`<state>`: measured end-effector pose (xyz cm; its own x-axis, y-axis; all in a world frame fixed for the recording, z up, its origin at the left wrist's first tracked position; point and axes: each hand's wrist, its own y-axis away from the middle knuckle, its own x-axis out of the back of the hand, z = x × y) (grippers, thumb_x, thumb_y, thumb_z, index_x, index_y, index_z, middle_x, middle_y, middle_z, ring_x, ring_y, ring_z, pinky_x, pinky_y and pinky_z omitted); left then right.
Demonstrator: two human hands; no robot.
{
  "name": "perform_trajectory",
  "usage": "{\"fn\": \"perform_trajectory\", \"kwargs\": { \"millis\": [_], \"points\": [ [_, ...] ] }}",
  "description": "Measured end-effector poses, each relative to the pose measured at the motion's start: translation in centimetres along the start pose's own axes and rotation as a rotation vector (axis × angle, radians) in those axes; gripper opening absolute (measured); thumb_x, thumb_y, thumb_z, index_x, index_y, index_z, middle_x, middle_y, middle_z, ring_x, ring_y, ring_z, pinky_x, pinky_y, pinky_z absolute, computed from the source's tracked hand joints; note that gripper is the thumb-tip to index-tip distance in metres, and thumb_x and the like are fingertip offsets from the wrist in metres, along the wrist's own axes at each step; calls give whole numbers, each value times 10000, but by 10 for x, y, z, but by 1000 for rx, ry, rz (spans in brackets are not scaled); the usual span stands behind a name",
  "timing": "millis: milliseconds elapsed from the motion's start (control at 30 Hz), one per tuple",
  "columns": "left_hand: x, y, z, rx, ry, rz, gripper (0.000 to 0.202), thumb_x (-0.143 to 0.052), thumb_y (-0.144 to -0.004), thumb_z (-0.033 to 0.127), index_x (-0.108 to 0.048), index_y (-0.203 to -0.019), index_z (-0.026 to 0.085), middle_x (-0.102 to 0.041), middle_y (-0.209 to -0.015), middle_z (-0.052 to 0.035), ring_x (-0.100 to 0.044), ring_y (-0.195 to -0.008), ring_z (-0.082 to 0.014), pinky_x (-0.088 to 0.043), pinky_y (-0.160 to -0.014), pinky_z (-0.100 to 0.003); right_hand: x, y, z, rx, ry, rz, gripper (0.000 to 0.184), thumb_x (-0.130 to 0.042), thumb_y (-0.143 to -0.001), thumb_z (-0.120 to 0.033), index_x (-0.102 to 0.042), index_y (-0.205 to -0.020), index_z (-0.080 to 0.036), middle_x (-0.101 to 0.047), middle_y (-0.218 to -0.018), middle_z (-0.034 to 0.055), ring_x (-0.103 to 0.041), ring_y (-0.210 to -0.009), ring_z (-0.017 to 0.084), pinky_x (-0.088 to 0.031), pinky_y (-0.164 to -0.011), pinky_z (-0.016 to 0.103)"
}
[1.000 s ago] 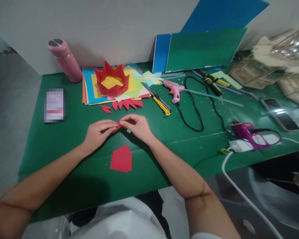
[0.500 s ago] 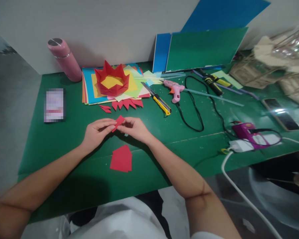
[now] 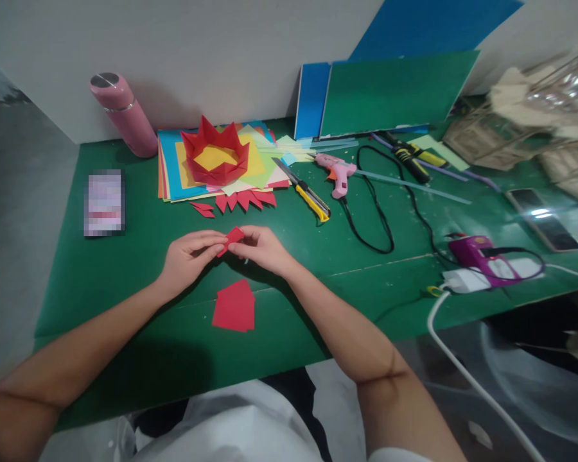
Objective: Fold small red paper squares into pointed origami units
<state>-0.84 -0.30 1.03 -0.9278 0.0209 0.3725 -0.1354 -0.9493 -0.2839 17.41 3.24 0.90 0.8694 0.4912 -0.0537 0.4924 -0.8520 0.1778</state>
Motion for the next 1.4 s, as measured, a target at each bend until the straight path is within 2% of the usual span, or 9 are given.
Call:
{"fn": "perform_trajectory", "kwargs": {
  "millis": [133,233,267,400,500,600,733,900,1400],
  "points": [
    [1,-2,-1,24,5,1,126,-651,-830,226,-757,-890,259,-749,-955,-12,-691,-916,-175,-554,-877,-341,10,-3,1,49,-4,138,259,-761,-668,-374,-596,-660,-174,-546,-549,-51,-469,-493,71,-395,-508,220],
    [2,-2,-2,38,15,-12,124,-648,-834,232,-755,-893,254,-749,-963,-13,-691,-922,-174,-553,-880,-338,18,-7,0,143,-34,294,266,-765,-667,-385,-594,-682,-182,-540,-570,-55,-460,-501,69,-396,-516,220],
    [3,-2,-3,39,20,-16,124,-645,-836,229,-754,-891,251,-749,-962,-14,-691,-922,-172,-552,-878,-334,19,-7,0,156,-50,299,277,-758,-677,-403,-588,-691,-186,-538,-575,-54,-468,-509,71,-402,-525,221],
    [2,-2,-3,36,47,-45,113,-647,-834,223,-751,-872,245,-751,-940,-16,-692,-901,-171,-555,-857,-326,15,-7,1,132,-36,161,342,-755,-686,-467,-614,-825,-188,-598,-670,-35,-535,-576,84,-456,-592,235],
    [1,-1,-4,75,86,-52,100,-651,-833,254,-740,-875,240,-747,-937,-22,-688,-895,-176,-553,-844,-322,8,-5,2,85,45,60,358,-787,-654,-464,-602,-754,-174,-603,-642,-28,-536,-562,85,-448,-563,230],
    [-2,1,-6,164,209,-23,237,-654,-828,330,-683,-1035,218,-730,-948,-47,-686,-842,-163,-562,-740,-275,4,-3,3,96,30,101,361,-779,-666,-472,-577,-712,-176,-581,-591,-41,-521,-526,78,-441,-535,223],
    [-6,4,-8,206,299,-13,500,-770,-695,339,-584,-1137,197,-689,-889,-41,-668,-800,-146,-540,-661,-220,-4,-1,3,119,15,171,358,-768,-674,-486,-574,-704,-186,-572,-599,-45,-522,-528,78,-453,-541,226],
    [-8,4,-4,219,245,-15,367,-695,-751,267,-582,-1090,182,-673,-869,-41,-661,-823,-149,-543,-693,-245,-10,0,5,141,22,151,357,-764,-675,-491,-571,-703,-193,-592,-633,-34,-543,-562,87,-469,-574,237],
    [-6,-2,-9,252,306,24,373,-709,-725,249,-559,-1057,172,-657,-813,-13,-635,-685,-103,-533,-607,-213,-2,-3,7,235,151,205,252,-717,-734,-426,-608,-751,-199,-614,-677,-11,-571,-606,113,-488,-609,267]
  ]
}}
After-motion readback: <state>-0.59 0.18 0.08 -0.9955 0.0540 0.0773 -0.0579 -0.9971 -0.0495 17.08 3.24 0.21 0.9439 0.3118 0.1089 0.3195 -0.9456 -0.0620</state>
